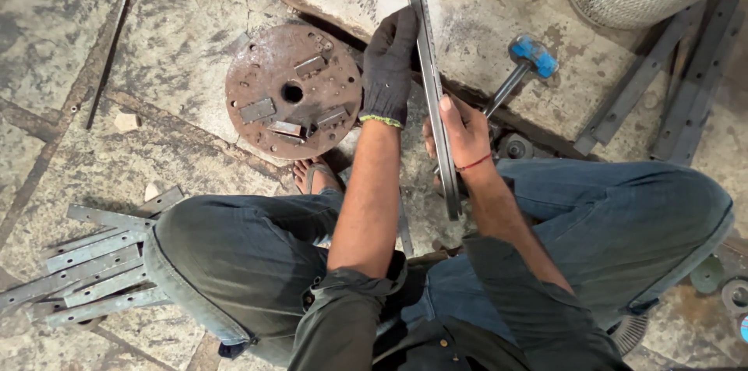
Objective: Hammering metal strips into a circular jig to shape them.
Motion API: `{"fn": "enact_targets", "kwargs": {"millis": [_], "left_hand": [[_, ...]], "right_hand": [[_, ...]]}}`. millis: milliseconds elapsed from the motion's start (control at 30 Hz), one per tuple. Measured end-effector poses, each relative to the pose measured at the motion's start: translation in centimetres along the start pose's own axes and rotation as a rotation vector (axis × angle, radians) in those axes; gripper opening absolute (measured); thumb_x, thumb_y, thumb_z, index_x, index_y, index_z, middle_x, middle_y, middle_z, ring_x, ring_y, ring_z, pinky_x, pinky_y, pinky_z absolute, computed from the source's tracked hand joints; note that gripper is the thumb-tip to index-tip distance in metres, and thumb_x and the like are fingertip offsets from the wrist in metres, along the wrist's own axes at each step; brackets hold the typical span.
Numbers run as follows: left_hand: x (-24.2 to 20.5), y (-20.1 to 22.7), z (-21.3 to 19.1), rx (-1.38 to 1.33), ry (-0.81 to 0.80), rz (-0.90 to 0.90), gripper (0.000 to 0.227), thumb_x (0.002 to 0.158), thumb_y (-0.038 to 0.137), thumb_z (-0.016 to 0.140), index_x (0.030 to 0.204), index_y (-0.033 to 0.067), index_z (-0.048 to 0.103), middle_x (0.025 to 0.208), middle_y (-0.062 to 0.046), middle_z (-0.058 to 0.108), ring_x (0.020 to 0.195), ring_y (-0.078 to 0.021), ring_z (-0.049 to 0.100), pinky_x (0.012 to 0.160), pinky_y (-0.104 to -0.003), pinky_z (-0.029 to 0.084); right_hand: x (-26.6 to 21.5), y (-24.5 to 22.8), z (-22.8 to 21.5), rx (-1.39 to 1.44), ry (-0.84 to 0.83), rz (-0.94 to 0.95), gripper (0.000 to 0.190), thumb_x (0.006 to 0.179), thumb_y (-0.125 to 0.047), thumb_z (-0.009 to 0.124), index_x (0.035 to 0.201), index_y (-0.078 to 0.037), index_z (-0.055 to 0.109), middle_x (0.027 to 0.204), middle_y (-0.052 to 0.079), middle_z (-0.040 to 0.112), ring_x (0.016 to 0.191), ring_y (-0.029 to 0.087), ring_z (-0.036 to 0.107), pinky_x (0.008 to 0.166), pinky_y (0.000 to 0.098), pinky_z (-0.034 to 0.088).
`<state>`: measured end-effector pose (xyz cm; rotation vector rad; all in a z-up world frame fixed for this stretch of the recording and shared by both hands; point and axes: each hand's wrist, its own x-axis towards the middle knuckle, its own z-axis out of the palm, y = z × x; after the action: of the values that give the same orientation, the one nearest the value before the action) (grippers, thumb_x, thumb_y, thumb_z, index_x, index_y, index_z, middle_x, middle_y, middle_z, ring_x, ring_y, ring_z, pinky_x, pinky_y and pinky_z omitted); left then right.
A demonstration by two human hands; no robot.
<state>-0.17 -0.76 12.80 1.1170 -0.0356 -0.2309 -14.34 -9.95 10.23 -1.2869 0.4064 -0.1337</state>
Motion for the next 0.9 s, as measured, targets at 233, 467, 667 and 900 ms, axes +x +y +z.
{"fn": "enact_targets", "kwargs": {"millis": [233,467,667,900], "left_hand": [[0.4,-1.1,-0.6,-0.02,-0.061,0.051,0.039,0.103,0.035,0.066,0.123,0.0023,0.074,0.106,0.001,0.075,0.092,-0.0056,0.062,0.082,-0.024,0.053],[0.6,-1.0,-0.5,0.027,-0.016,0.021,0.04,0.101,0.034,0.068,0.123,0.0012,0.073,0.107,-0.001,0.075,0.095,-0.0078,0.064,0.086,-0.025,0.053],[-1.5,3.1,1.3,0.258,0.077,-0.043,0.043,0.098,0.043,0.063,0.123,0.0098,0.074,0.104,-0.004,0.078,0.094,-0.0126,0.068,0.086,-0.03,0.053],[0.3,-5.9,-2.3,0.798,0.274,0.066,0.049,0.1,0.051,0.054,0.116,0.0071,0.07,0.106,-0.025,0.073,0.103,-0.0433,0.069,0.085,-0.047,0.053]], "right_hand": [[-0.3,-0.3,0.6,-0.055,0.019,-0.021,0.045,0.097,-0.04,0.066,0.128,-0.007,0.066,0.074,0.005,0.066,0.053,0.013,0.061,0.048,0.0283,0.051],[0.0,0.0,0.6,-0.016,0.029,0.019,0.043,0.096,-0.037,0.07,0.126,-0.006,0.067,0.075,0.006,0.066,0.055,0.013,0.062,0.049,0.0282,0.052],[0.6,2.1,0.0,-0.208,0.026,-0.123,0.04,0.096,-0.022,0.073,0.13,-0.002,0.067,0.08,0.005,0.067,0.063,0.01,0.06,0.055,0.0266,0.051],[2.0,9.1,0.3,-0.588,0.238,-0.55,0.049,0.092,-0.011,0.074,0.138,0.003,0.063,0.123,0.018,0.074,0.111,0.024,0.071,0.096,0.0349,0.055]]}}
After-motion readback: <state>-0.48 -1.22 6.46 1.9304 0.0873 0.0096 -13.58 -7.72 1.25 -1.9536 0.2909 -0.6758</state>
